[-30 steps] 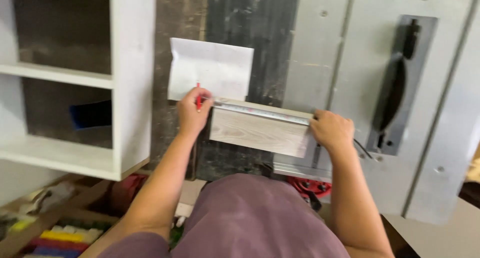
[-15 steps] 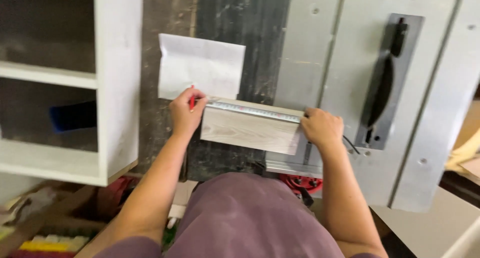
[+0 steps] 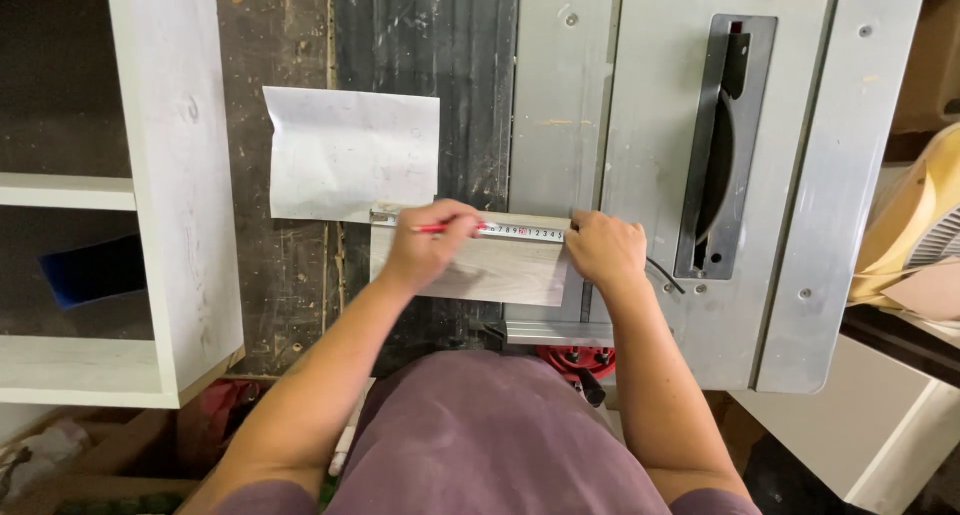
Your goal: Measuring, marking, and fitting a small wood panel into a white shelving unit in a workshop.
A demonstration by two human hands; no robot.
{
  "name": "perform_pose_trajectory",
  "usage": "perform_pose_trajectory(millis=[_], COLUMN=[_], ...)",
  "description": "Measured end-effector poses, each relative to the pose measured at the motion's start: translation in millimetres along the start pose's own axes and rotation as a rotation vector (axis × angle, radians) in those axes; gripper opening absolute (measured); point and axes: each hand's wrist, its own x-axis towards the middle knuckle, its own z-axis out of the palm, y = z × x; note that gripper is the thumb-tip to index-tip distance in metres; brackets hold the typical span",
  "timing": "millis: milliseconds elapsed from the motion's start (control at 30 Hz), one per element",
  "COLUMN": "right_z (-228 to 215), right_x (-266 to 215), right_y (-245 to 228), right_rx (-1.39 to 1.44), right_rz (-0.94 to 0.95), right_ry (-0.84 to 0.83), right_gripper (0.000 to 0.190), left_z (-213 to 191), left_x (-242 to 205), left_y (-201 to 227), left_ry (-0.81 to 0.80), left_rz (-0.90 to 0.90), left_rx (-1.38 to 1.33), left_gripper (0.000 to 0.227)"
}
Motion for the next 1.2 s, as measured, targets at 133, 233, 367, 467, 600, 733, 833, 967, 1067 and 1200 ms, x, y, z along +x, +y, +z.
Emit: perform_pose_trajectory(millis=[133, 233, 367, 467, 600, 733, 833, 967, 1067, 1200], right_z=[-1.8, -0.2, -0.6, -1.8, -0.7, 4.0, 8.1, 8.4, 5.4, 5.9], right_x=[-1.8, 0.3, -0.6, -2.7, -3.9, -3.8, -2.1, -3.1, -6.8, -8.0], right_y=[-0.3, 0.7, 0.4, -0.9, -1.2, 0.3, 1.4, 0.8, -1.9, -2.7], right_rx=[0.009, 0.000, 0.017, 0.020, 0.012, 0.003, -0.005, -0.021, -0.026, -0.026], right_rz=[-0.005, -0.004, -0.005, -0.009, -0.016, -0.017, -0.027, -0.026, -0.022, -0.019], right_ry=[0.007, -0.002, 0.009, 0.012, 0.023, 0.025, 0.057, 0.067, 0.072, 0.086], right_gripper=[0.046, 0.049, 0.049, 0.049, 0.048, 0.048, 0.047, 0.047, 0.047, 0.045], left_z=[34.0, 46.6, 50.9, 49.8, 39.4, 24.9, 22.7, 33.4, 41.6, 50.6], left_x=[12.3, 19.5, 21.8, 22.6, 19.4, 14.1, 10.6, -1.7, -8.5, 0.2], left_y=[6.2, 2.6, 2.5, 5.1, 10.9, 31.4, 18.3, 10.6, 8.3, 19.6], left_ry=[-0.121, -0.136, -0.164, -0.160, -0.151, -0.184, -0.201, -0.338, -0.299, -0.254], left_rz=[0.021, -0.025, -0.087, -0.044, -0.030, 0.043, 0.162, -0.038, -0.030, 0.096], left_rx=[-0.007, 0.036, 0.064, 0.077, 0.110, 0.087, 0.033, -0.275, -0.199, -0.003], left_gripper=[0.008, 0.011, 0.008, 0.012, 0.032, 0.049, 0.041, 0.060, 0.040, 0.033])
